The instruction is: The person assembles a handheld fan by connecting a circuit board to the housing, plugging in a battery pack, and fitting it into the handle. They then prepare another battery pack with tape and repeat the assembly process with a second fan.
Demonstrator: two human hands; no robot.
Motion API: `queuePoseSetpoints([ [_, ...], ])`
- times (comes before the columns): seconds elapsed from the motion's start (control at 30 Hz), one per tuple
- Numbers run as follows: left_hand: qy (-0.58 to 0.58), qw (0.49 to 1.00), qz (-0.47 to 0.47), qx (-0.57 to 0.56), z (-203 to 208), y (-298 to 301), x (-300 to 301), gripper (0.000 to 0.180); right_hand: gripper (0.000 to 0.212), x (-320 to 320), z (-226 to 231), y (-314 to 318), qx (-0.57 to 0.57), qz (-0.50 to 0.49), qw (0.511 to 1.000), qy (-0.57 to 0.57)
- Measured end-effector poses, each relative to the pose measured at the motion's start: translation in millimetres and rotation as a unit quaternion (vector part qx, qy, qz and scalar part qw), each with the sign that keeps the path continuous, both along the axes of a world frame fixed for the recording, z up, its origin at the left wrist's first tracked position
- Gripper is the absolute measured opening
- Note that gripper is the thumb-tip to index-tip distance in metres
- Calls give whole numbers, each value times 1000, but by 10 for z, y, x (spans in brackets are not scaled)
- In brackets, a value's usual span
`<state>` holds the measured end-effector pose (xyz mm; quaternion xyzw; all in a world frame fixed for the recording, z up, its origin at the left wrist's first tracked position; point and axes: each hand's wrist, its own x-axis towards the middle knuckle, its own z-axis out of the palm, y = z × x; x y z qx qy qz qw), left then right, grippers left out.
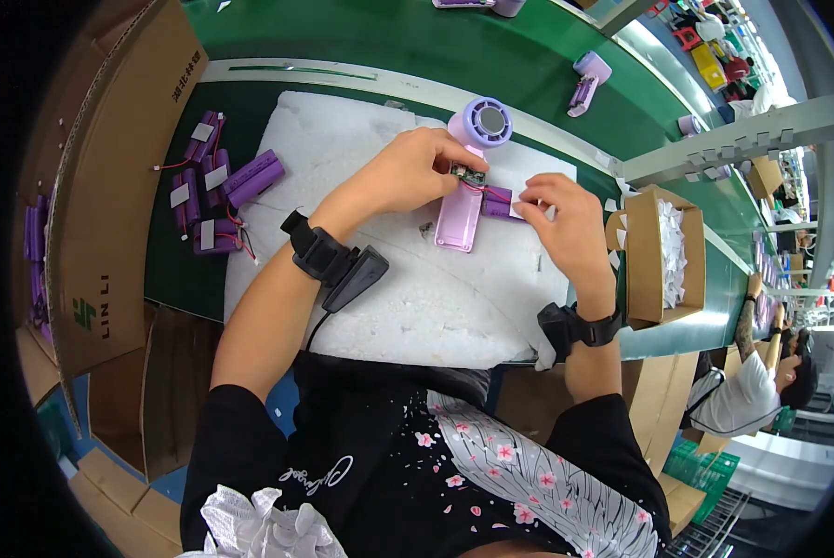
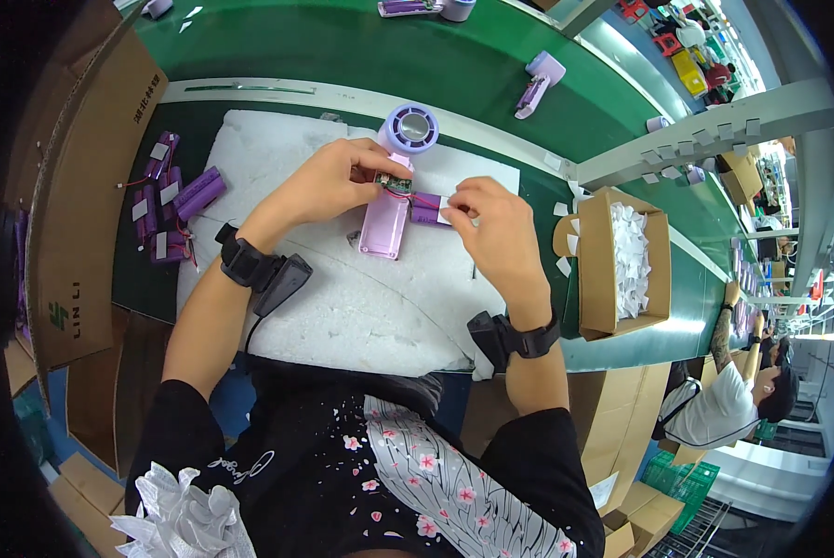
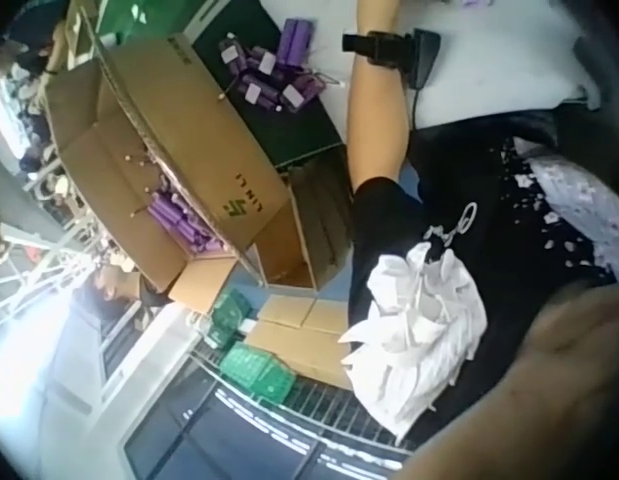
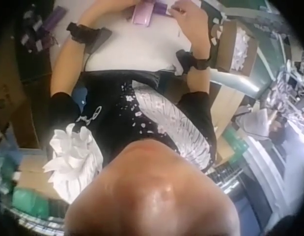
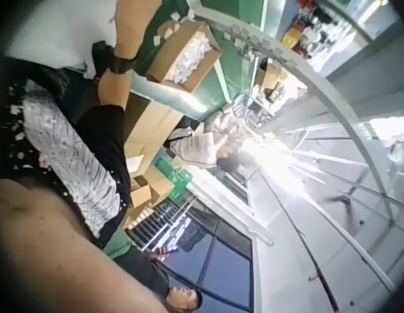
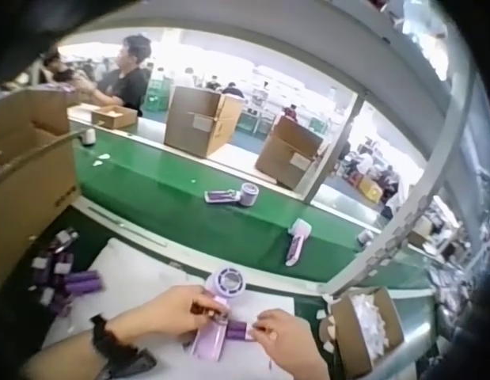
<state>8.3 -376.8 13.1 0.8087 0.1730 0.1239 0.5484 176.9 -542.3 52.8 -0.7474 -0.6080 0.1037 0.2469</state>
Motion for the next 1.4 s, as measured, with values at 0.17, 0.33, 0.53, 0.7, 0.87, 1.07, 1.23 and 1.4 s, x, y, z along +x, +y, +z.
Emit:
queuePoseSetpoints([
  [0.17,0,1000,7,-24,13,-5,2,38,10,-57,-32,-35,32,51,996,-61],
  [0.33,-1,1000,12,-16,7,2,6,38,12,-105,-22,-21,25,62,993,-99],
  [0.53,-3,1000,4,-15,-6,18,7,39,11,-45,20,-9,-8,42,997,-60],
  [0.7,-14,1000,-2,-16,-33,32,26,39,10,-12,5,-3,-2,55,997,-57],
  [0.87,-8,1000,-6,-18,-28,37,21,38,11,-58,17,-7,-11,68,993,-94],
  [1.07,-34,999,-6,-21,-47,11,43,37,12,-65,50,-10,-35,92,985,-145],
  [1.23,-14,1000,-10,-14,-27,0,35,37,13,-84,120,15,-78,96,982,-142],
  [1.4,-21,1000,-13,-9,-17,-7,59,37,11,-91,151,54,-81,116,975,-174],
])
